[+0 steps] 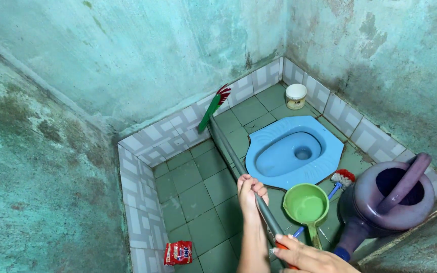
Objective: Cleaning a bathroom floor by scrubbing with a broom, rinsing with water, and opening a detergent packet.
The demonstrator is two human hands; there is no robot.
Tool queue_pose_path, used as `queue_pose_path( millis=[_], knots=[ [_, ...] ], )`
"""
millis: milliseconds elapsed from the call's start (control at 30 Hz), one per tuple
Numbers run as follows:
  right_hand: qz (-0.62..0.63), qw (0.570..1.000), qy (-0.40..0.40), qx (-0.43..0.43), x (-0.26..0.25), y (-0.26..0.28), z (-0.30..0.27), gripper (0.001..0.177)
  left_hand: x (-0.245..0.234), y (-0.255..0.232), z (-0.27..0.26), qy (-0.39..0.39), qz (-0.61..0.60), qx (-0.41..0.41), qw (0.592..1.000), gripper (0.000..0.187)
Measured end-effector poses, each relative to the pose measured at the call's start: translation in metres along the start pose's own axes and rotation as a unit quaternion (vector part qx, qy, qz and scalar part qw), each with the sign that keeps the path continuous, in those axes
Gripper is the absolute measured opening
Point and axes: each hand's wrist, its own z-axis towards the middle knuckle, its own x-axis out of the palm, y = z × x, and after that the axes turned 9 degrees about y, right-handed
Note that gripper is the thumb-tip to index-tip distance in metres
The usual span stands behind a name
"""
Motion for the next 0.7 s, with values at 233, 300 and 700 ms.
queue_pose_path(
  millis=[233,300,700],
  knots=[
    [-0.192,0.957,-0.21,-0.055,-0.066,0.028,-0.022,0.028,0.075,0.047,0.013,-0.044,0.089,-0.042,0.994,0.021],
    [-0.123,0.968,-0.206,-0.068,-0.093,0.039,-0.012,0.032,0.08,0.069,0.043,0.01,0.1,-0.071,0.992,0.02],
    [-0.226,0.957,-0.092,-0.155,-0.035,0.034,0.04,0.028,0.066,-0.006,0.022,0.037,0.215,-0.124,0.968,0.018]
  ],
)
